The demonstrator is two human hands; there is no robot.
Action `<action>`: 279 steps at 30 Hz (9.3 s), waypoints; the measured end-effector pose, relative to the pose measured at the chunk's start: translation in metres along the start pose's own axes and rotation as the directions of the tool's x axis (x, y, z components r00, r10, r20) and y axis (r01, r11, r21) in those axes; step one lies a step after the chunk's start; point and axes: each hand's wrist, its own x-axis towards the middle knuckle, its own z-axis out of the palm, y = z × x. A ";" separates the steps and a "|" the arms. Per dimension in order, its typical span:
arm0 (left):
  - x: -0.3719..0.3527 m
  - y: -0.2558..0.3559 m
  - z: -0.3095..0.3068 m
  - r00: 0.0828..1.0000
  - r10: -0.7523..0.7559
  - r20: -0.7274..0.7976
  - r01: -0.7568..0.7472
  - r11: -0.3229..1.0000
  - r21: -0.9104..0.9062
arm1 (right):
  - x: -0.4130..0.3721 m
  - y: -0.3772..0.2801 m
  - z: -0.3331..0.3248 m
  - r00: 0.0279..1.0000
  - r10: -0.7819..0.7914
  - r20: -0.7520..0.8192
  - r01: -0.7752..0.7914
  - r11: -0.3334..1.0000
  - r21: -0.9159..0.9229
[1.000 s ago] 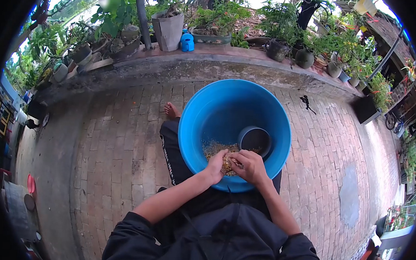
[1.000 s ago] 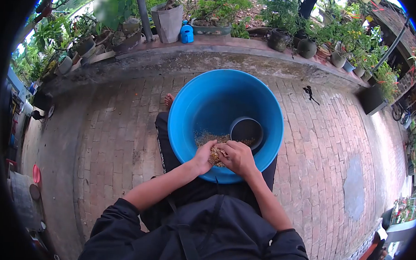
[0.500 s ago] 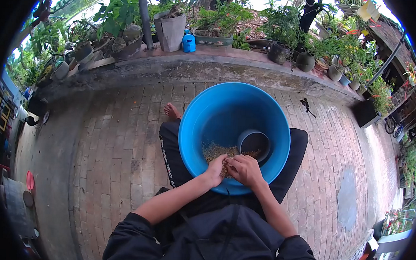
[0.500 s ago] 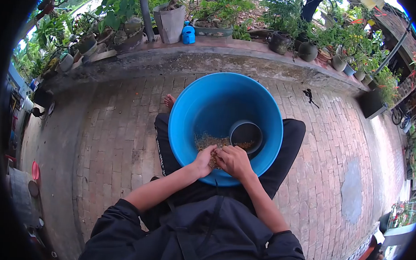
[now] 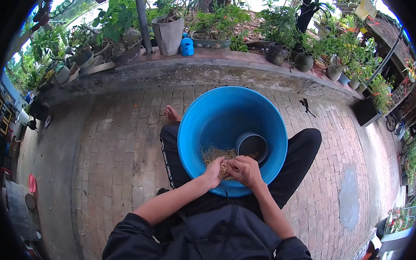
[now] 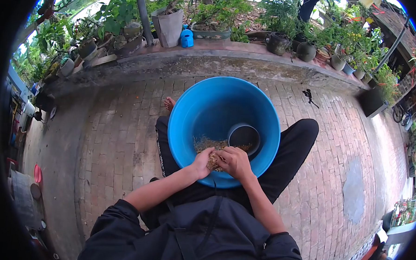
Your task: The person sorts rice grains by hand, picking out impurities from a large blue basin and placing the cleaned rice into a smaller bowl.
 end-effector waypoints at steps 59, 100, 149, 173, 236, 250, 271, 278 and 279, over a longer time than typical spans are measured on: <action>-0.005 0.023 0.009 0.991 -0.013 0.137 0.023 0.997 -0.073 | -0.008 -0.005 0.000 0.990 -0.049 0.129 0.059 0.996 -0.069; 0.008 0.024 0.019 0.998 -0.002 0.067 0.012 0.989 -0.144 | -0.007 0.008 -0.011 0.591 0.748 -0.303 -0.616 0.661 0.428; 0.010 0.021 0.014 0.996 0.012 0.089 0.003 0.987 -0.160 | -0.007 0.008 -0.014 0.584 0.755 -0.297 -0.590 0.647 0.484; 0.004 0.018 0.016 0.995 -0.003 0.101 0.010 0.997 -0.072 | -0.005 -0.010 0.002 1.000 0.031 -0.004 -0.031 0.998 -0.061; 0.009 0.015 0.013 0.997 0.033 0.075 -0.028 0.997 -0.069 | -0.003 -0.009 -0.001 0.985 0.118 -0.125 -0.123 0.992 -0.038; 0.006 0.013 0.014 0.997 0.021 0.080 -0.024 0.999 0.031 | -0.004 -0.008 0.007 0.999 0.036 0.024 -0.032 0.988 -0.152; 0.013 0.013 0.009 0.992 -0.023 0.125 0.035 0.995 -0.095 | -0.005 0.002 -0.010 0.607 0.673 -0.423 -0.546 0.740 0.394; 0.013 0.013 0.010 0.996 0.011 0.086 -0.007 0.999 -0.045 | -0.003 -0.010 -0.006 0.931 0.325 -0.168 -0.291 0.936 0.198; 0.014 0.013 0.008 0.996 0.018 0.083 -0.014 0.999 -0.049 | -0.004 -0.010 -0.005 0.967 0.236 -0.091 -0.227 0.969 0.101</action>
